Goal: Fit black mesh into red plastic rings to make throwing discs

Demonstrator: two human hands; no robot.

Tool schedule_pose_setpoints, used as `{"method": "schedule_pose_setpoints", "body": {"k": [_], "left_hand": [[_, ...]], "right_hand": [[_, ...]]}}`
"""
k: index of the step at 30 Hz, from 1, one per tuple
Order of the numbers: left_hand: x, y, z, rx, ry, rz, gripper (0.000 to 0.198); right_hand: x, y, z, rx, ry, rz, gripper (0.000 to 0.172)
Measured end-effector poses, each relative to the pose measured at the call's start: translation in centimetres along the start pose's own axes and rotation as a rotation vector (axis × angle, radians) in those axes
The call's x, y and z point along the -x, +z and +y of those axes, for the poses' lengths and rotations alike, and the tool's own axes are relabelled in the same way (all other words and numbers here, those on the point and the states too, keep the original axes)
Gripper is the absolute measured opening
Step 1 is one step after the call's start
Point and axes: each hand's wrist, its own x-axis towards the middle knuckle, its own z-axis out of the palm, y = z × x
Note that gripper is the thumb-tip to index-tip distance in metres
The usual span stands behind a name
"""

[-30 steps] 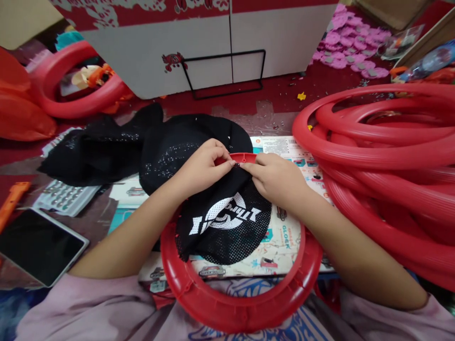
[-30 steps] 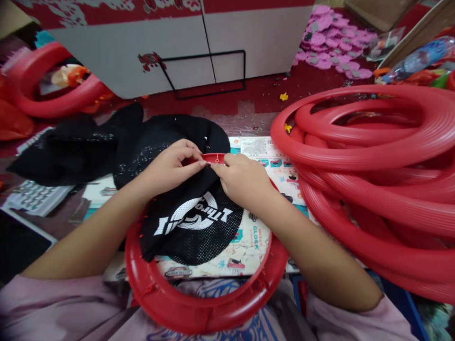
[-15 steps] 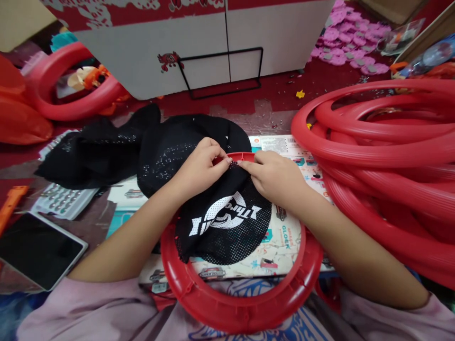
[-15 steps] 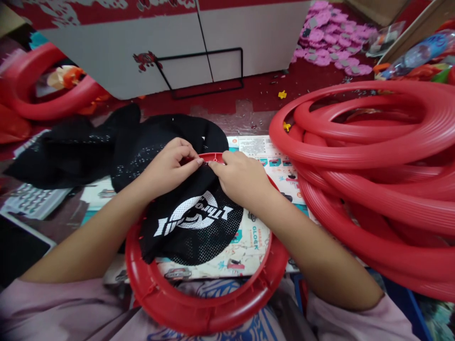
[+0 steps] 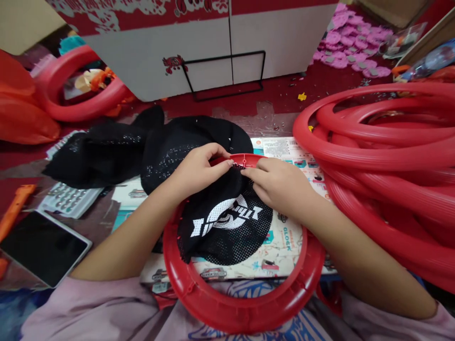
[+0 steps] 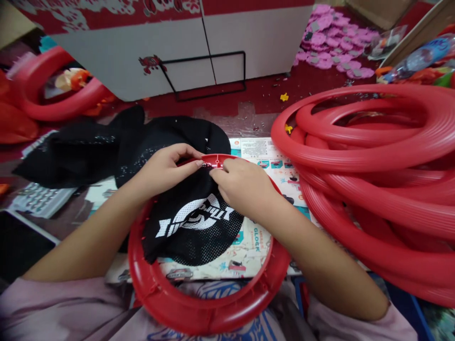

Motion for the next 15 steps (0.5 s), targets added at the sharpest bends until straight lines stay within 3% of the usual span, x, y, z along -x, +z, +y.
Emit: {"method": "schedule_pose_setpoints", "body": {"k": [3,7,11,15], "left_hand": [[0.3,-0.9,0.5,-0.109,0.021,-0.059,0.029],[0.3,-1.7,0.8,-0.302,0.053,-0.066,0.029],[0.5,-2.0,1.0,-0.341,0.021,-0.03,0.03],[0.9,-2.5,1.5,-0.433,-0.047,-0.048,0.044]], "right_hand": [[0.7,-0.3,-0.1,-0.034,-0.063,-0.074,0.026],[0.9,0.1,-0.3,-0.024,-0.008,-0.128,0.019],[0.5,0.6,-0.1,-0.026,0.031,-0.09,0.021],[0.4,0.5,0.5,-0.114,-0.004,-0.001,0.026]]}}
